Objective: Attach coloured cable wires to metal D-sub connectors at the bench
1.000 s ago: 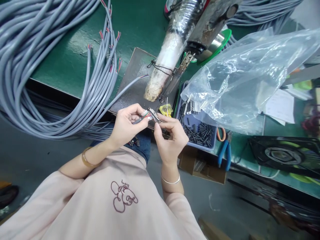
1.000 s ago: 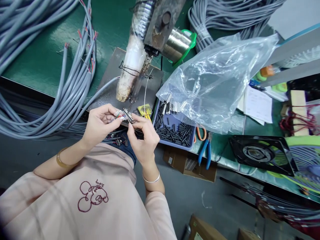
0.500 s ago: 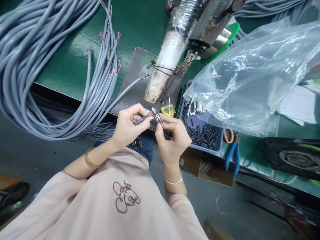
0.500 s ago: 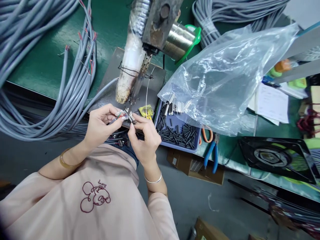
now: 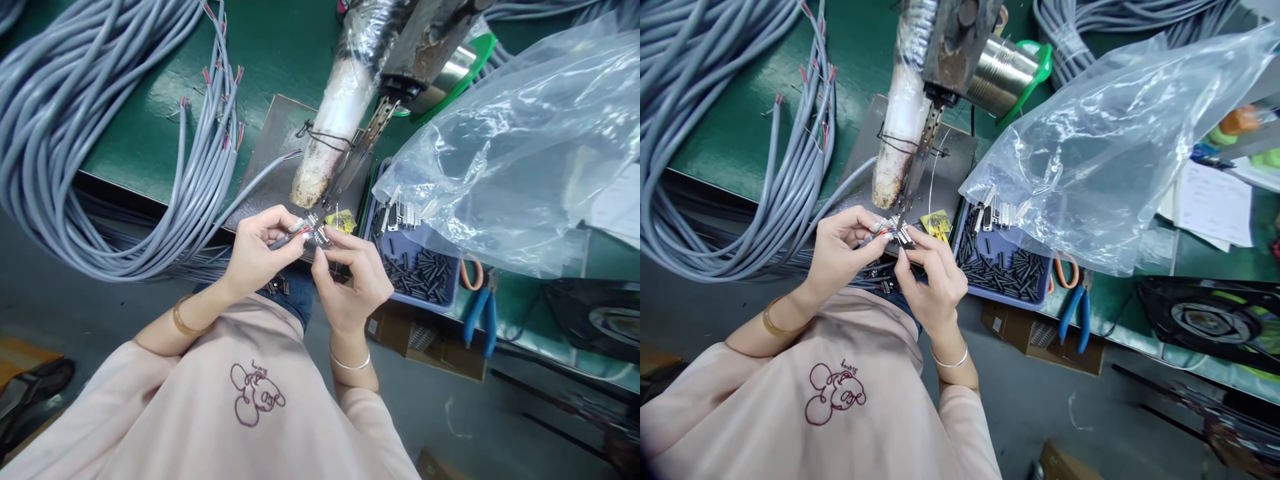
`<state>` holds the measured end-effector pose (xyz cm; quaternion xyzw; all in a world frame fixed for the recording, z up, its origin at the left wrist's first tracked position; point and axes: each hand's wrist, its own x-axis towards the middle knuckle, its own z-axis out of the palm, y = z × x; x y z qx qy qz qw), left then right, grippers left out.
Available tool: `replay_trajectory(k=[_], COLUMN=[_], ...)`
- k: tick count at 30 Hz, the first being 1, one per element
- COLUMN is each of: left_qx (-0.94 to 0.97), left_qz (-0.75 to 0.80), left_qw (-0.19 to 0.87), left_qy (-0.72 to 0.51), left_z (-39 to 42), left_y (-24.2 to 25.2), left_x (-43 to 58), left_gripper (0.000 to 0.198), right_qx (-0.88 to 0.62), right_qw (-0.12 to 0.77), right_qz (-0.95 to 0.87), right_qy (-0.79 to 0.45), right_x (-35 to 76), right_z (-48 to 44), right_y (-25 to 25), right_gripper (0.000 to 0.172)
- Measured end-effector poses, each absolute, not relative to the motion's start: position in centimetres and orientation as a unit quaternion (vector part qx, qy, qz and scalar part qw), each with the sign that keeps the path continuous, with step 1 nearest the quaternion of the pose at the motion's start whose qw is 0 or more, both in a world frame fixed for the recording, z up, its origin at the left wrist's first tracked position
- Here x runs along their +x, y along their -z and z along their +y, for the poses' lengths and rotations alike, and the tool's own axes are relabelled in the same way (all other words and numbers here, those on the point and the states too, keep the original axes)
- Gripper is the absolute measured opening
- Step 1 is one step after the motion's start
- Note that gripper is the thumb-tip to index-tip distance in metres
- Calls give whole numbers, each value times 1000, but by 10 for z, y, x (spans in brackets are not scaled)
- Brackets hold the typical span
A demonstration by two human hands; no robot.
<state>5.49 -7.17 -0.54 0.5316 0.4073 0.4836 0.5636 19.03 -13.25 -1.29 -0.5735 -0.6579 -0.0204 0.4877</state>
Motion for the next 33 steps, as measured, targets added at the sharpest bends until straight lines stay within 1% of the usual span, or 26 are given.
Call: replay_trajectory(k=[5,10,15,17,20,22,25,26,27,28,31,33], left_qx=[509,495,499,486,442,418,406,406,406,406,406,408], left_qz=[421,428,416,391,345,327,317,316,315,312,299,289], left_qw=[600,615,638,677,759,792,806,806,805,803,799,798], left_qy=[-450,-439,-415,-389,-332,-303,-291,-292,-297,-304,-328,-336], left_z=[-71,-74,-79,-81,-84,-85,-87,-88,-89,-89,-92,-95], left_y=[8,10,9,7,5,3,1,1,1,2,5,7], left_x=[53,53,48,43,36,32,30,30,30,30,30,30], left_gripper=[14,16,10,15,19,17,15,16,18,21,29,31], right_qx=[-573,-567,-571,-592,-629,-637,-617,-615,-622,-639,-676,-667], right_qw=[461,450,452,459,456,481,588,608,607,588,493,471], right_qz=[-677,-687,-678,-658,-630,-601,-522,-501,-492,-495,-531,-544], right_qy=[42,64,94,73,-14,-40,27,42,36,9,-133,-195], right_x=[192,192,193,194,195,194,192,191,190,190,188,187], right_z=[-134,-135,-140,-143,-146,-149,-156,-159,-162,-165,-167,-165], right_y=[17,19,15,13,13,13,9,7,4,1,-6,-8], right_gripper=[18,17,18,18,16,11,5,6,9,10,11,9])
